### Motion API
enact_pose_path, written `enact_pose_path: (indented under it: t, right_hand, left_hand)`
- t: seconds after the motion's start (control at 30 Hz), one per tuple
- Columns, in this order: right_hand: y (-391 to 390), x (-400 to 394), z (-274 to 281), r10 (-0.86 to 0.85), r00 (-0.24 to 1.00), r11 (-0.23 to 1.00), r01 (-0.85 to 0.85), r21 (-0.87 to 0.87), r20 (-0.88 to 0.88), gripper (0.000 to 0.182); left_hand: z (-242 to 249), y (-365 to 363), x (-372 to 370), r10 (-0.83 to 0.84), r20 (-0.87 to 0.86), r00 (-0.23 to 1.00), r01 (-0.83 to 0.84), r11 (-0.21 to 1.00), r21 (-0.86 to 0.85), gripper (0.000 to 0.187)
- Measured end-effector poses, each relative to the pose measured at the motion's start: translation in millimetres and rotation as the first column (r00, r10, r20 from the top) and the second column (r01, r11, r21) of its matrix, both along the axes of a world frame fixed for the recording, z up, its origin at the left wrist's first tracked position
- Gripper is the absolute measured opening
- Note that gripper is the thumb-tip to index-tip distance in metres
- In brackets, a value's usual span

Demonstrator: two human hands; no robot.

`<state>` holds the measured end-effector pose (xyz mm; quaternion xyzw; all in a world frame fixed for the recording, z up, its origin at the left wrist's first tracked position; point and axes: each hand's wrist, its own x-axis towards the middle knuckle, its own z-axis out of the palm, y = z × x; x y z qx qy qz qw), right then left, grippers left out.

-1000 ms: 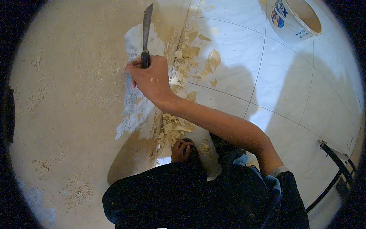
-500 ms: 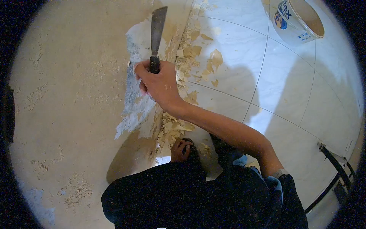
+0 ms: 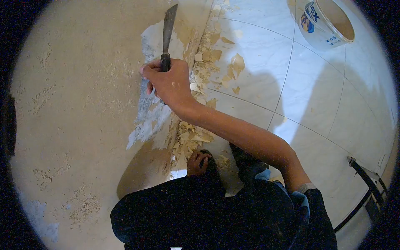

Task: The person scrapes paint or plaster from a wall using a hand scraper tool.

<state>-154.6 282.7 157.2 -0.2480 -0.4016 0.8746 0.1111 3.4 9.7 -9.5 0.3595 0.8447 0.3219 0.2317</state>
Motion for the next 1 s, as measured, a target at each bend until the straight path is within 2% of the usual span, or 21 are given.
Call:
enact_pose_path:
  t: [0.13,0.2,0.33,0.5,0.63,0.7,0.8,1.0]
  right_hand:
    - [-0.1,-3.3,1.2,0.015,1.000,0.999,-0.015,-0.053,-0.013,0.014]
    - [-3.8,-8.4,3.1,-0.076,0.997,0.996,0.075,0.037,0.022,0.014]
    - [-6.5,-13.3,-0.9,-0.063,0.998,0.996,0.062,0.062,0.021,0.020]
    - [-18.6,10.9,1.3,0.012,0.999,0.995,-0.017,-0.101,-0.044,0.031]
    - [-18.4,16.0,-8.4,-0.054,0.998,0.995,0.053,-0.084,-0.012,0.029]
    - [-12.9,14.7,-3.0,-0.152,0.988,0.983,0.154,0.105,-0.023,0.023]
    - [-14.4,11.1,-6.2,-0.116,0.989,0.976,0.130,0.176,-0.088,0.019]
    - [-19.0,1.5,-10.6,-0.115,0.990,0.963,0.131,0.234,-0.084,0.016]
  left_hand:
    - [1.3,1.0,0.8,0.016,0.012,1.000,-0.016,1.000,0.026,0.012]
    - [-0.2,1.2,2.2,0.023,0.001,1.000,-0.023,1.000,0.016,0.012]
    - [-4.3,-0.6,2.3,0.014,-0.015,1.000,-0.014,1.000,0.020,0.011]
    - [-2.5,-0.7,1.1,0.004,-0.005,1.000,-0.004,1.000,0.020,0.012]
    - [-3.8,-1.5,2.1,0.010,-0.030,0.999,-0.010,1.000,0.022,0.012]
    - [-3.1,-1.2,0.9,-0.002,-0.033,0.999,0.003,0.999,0.035,0.013]
    - [-0.1,2.2,0.9,0.013,-0.018,1.000,-0.013,1.000,0.014,0.012]
    - [-0.1,0.3,1.0,0.012,-0.005,1.000,-0.012,1.000,0.027,0.012]
